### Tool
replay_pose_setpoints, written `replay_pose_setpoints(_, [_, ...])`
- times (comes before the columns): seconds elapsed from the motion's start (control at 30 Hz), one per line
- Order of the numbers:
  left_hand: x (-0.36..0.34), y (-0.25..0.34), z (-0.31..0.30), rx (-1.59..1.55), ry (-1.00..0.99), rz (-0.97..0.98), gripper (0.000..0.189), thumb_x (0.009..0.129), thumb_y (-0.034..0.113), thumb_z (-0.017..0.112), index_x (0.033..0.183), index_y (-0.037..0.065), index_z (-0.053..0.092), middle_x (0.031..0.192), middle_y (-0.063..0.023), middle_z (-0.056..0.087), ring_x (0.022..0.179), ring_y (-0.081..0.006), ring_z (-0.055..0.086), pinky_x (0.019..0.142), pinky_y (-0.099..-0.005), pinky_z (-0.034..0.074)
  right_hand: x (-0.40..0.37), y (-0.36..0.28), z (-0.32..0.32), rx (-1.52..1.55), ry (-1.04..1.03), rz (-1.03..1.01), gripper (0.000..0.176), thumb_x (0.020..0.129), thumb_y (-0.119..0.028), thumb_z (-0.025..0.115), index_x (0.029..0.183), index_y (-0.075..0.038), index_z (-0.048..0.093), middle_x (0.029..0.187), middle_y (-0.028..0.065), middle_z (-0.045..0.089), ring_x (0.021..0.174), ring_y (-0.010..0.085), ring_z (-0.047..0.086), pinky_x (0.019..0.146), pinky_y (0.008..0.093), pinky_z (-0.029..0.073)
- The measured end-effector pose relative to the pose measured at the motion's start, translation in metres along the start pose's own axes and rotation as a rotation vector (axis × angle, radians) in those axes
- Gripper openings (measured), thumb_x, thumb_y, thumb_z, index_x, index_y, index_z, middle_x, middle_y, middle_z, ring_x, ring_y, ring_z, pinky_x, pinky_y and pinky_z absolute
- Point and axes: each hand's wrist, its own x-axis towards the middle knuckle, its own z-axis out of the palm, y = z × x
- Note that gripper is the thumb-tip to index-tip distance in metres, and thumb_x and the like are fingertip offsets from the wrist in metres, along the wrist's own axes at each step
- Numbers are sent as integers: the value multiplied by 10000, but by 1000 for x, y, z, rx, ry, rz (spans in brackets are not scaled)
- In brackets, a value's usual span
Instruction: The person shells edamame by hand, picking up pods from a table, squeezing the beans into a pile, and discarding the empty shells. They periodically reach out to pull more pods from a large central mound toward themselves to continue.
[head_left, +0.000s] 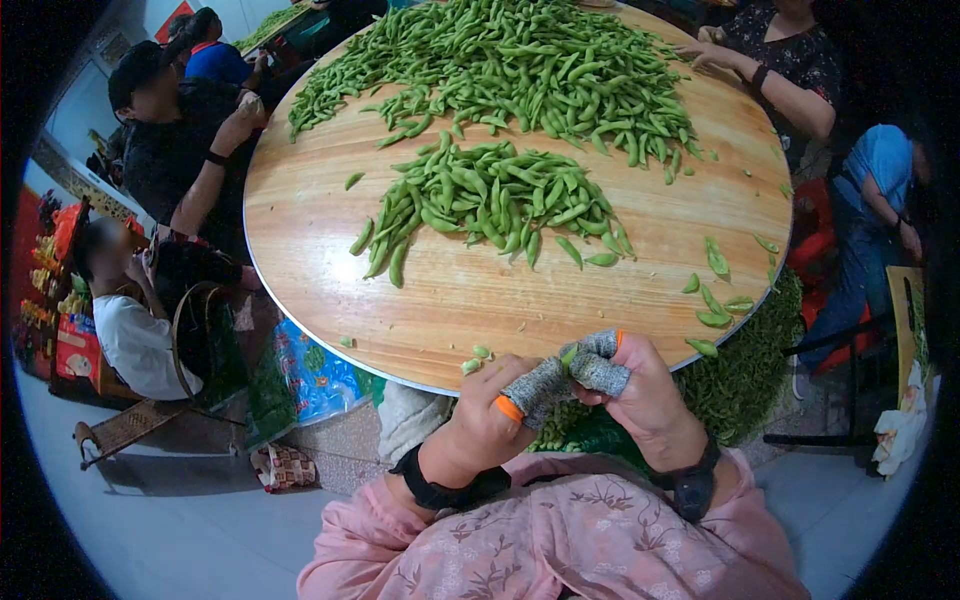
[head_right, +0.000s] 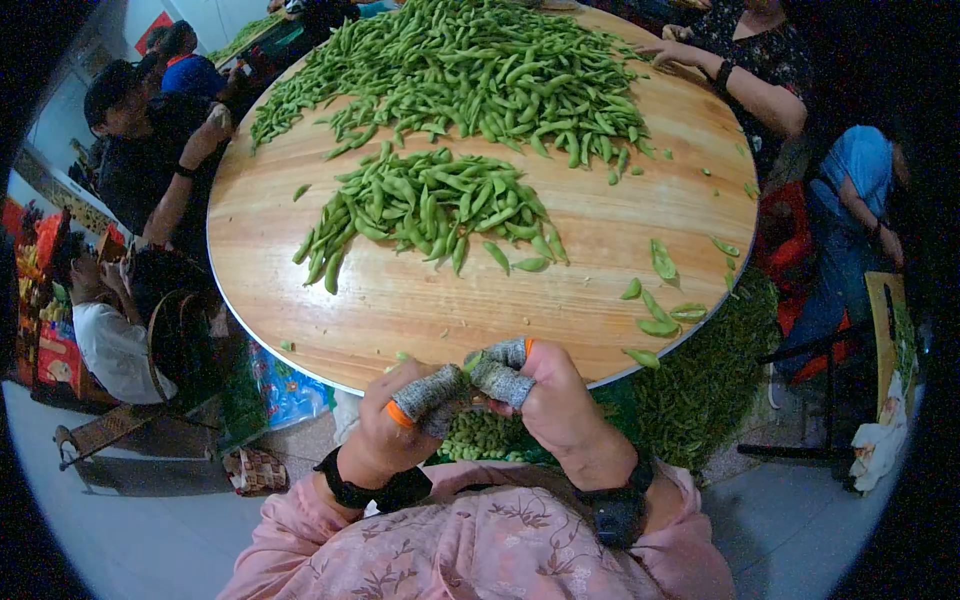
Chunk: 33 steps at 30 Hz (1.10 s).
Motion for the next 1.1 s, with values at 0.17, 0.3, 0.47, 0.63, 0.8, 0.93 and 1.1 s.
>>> replay_pose_setpoints(0.17, [0, 3, -3, -17, 17, -45, 374, 552, -18, 627, 914, 1, 534, 746, -118, 556, 598, -266, 544, 526, -311, 436, -2, 0, -1, 78, -38, -2, 122, 791, -97, 523, 865, -12, 571, 687, 14, 559, 548, 48, 466, 473, 163, 346])
replay_pose_setpoints(0.3, [2, 1, -5, 0, 8, 17, 375, 548, -18, 610, 915, 2, 534, 762, -122, 557, 604, -271, 546, 521, -312, 437, -6, -5, -1, 112, -59, 23, 141, 791, -98, 522, 889, -7, 568, 713, 28, 560, 552, 51, 467, 467, 155, 341])
replay_pose_setpoints(0.47, [-2, -1, -4, 1, -42, 39, 395, 514, -16, 603, 902, -14, 529, 818, -132, 548, 634, -271, 540, 546, -326, 441, -6, -4, 0, 89, -22, 38, 135, 791, -99, 522, 876, -6, 570, 698, 24, 555, 542, 48, 460, 461, 152, 334])
replay_pose_setpoints(0.63, [-4, 0, 0, 21, -41, 13, 365, 542, -28, 605, 900, -3, 536, 785, -115, 561, 614, -272, 550, 525, -314, 439, 1, 6, -5, 23, -59, 4, 92, 784, -91, 525, 818, -21, 575, 662, 6, 547, 525, 45, 451, 461, 164, 336])
replay_pose_setpoints(0.8, [-7, 4, 9, 137, 8, -135, 410, 544, -39, 593, 941, -8, 500, 762, -148, 547, 647, -301, 551, 552, -340, 440, 1, 3, 1, 6, -47, -41, 74, 781, -72, 524, 807, -16, 565, 673, 1, 550, 555, 52, 468, 494, 176, 361])
replay_pose_setpoints(0.93, [-3, 6, 9, 116, 31, -132, 440, 541, -34, 599, 964, -11, 481, 757, -163, 543, 669, -320, 546, 572, -339, 436, 0, -1, 11, -125, 34, -123, 60, 765, -16, 526, 813, 12, 550, 713, 14, 559, 640, 75, 509, 585, 213, 420])
replay_pose_setpoints(1.1, [-3, 11, 10, -177, 114, -531, 225, 695, -20, 522, 919, -5, 502, 736, -114, 542, 664, -226, 541, 592, -290, 427, -1, -2, 13, -463, -13, -346, 83, 738, 39, 521, 819, 35, 543, 745, 40, 572, 686, 94, 528, 635, 224, 433])
